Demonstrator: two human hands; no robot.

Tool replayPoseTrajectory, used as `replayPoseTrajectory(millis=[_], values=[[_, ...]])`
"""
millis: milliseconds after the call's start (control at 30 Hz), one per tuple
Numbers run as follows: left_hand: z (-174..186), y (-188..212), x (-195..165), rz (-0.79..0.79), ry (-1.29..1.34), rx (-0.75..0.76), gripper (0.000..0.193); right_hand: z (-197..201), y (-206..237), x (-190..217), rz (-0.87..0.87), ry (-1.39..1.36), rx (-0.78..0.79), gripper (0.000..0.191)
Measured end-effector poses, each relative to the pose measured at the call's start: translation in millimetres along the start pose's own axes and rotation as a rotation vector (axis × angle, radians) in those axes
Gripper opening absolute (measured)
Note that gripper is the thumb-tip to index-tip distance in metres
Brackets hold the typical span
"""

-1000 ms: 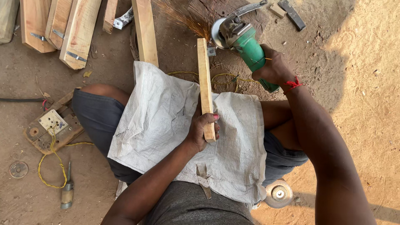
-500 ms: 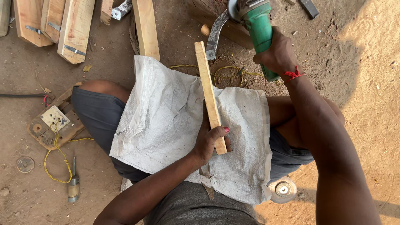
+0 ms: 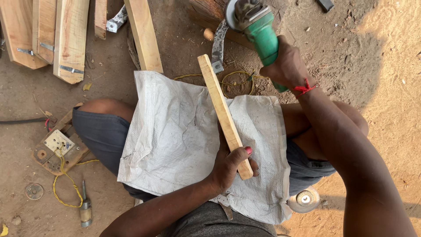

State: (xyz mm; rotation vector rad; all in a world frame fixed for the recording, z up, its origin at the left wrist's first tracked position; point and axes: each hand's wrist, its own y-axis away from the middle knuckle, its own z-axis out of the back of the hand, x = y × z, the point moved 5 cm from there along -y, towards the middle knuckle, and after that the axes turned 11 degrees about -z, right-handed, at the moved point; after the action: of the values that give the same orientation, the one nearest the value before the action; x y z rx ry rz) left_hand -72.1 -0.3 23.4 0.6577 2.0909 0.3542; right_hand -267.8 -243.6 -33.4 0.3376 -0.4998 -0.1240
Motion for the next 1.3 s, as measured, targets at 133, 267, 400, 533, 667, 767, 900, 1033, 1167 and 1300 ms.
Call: replayPoseTrajectory(millis=[133,267,400,533,667,767,900,1033,1167,1300], values=[[-1.1,1.3,1.3,-0.031,-0.001,0.034,0.1,-2.0,3.3,-2.6,-0.039,0.018,-0.018,0.068],[3.2,3.0,1.8,0.002,-0.006,-0.006,0.105,28.2,-22.2,-12.9,-0.195,-0.045,-0.107,0.068],[2.2,2.3,7.0,0.036,-0.003,0.002,0.109,28.4,-17.0,-6.8,-0.124,-0.016,-0.115,0.07],[12.8,1.6,15.7,0.065,-0.029,-0.005,0.102,-1.1,2.4,4.1,-0.018,-0.03,0.113,0.068],[44.6,-2.8,17.6,0.093,-0.058,-0.014,0.101,-4.9,4.7,14.0,0.016,0.036,0.24,0.068],[68.3,-9.0,12.2,0.058,-0.079,0.026,0.099,2.3,5.1,21.6,-0.03,0.05,0.201,0.07],[90.3,-14.4,7.4,0.072,-0.15,0.01,0.096,3.0,14.2,38.4,0.101,0.028,0.232,0.1],[95.3,-15.4,4.7,0.095,-0.095,0.005,0.084,3.2,17.3,35.1,-0.02,0.048,0.245,0.089],[95.2,-16.1,2.3,0.103,-0.105,-0.017,0.086,4.1,19.5,38.4,0.07,0.025,0.228,0.103],[92.9,-16.2,0.1,0.09,-0.08,-0.014,0.087,-3.7,20.9,33.7,-0.013,0.075,0.268,0.089]])
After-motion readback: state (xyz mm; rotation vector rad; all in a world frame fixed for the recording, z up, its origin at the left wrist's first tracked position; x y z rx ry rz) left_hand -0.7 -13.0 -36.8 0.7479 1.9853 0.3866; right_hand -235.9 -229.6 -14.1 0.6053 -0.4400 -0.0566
